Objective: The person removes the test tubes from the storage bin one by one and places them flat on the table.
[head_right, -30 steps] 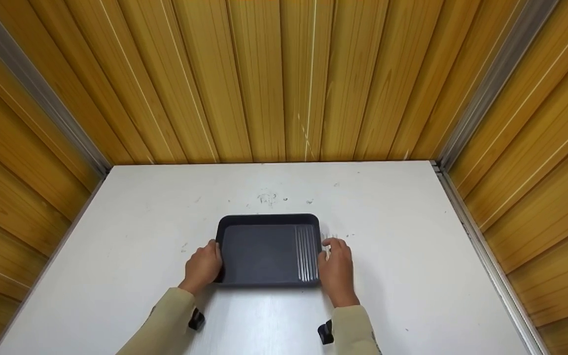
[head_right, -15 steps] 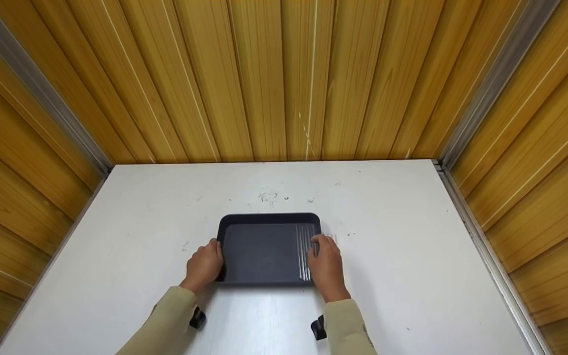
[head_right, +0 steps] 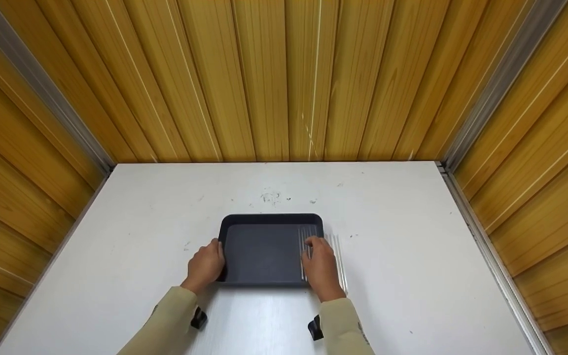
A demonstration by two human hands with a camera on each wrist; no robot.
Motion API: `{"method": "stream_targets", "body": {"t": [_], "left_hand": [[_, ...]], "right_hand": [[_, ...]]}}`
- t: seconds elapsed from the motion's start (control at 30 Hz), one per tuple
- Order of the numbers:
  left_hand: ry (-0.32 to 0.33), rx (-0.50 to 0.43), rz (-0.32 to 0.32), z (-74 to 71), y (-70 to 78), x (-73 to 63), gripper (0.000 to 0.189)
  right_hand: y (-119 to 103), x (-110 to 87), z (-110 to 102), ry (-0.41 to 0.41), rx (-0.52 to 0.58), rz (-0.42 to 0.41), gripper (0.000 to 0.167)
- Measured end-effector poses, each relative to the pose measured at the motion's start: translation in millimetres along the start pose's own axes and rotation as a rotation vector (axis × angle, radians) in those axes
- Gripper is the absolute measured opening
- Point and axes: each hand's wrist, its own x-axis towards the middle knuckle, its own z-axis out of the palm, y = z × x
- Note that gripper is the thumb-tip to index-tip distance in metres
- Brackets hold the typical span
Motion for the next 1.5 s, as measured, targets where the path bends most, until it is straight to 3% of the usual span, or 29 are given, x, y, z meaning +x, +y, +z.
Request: {"method": "stream_targets", "body": {"t": [0.3, 0.7, 1.1, 1.5], "left_hand": [[0.058, 0.055, 0.049, 0.7, 0.4, -1.3, 0.023], [0.021, 0.064, 0.021, 0.0, 1.6, 2.2, 0.025], [0.050, 0.074, 0.038, 0.8, 0.2, 0.8, 0.022], [0.046, 0.077, 0.030, 0.5, 0.1, 1.6, 0.023]], "right_hand": [[2, 4.0, 12, -0.028, -0.017, -0.019, 0.024], [3, 7.5, 16, -0.048, -0.008, -0.014, 0.019], [1, 8.1, 23, -0.062, -0.042, -0.027, 0.020], [-5, 4.0, 33, 0.002, -0.257, -0.158, 0.016]]}}
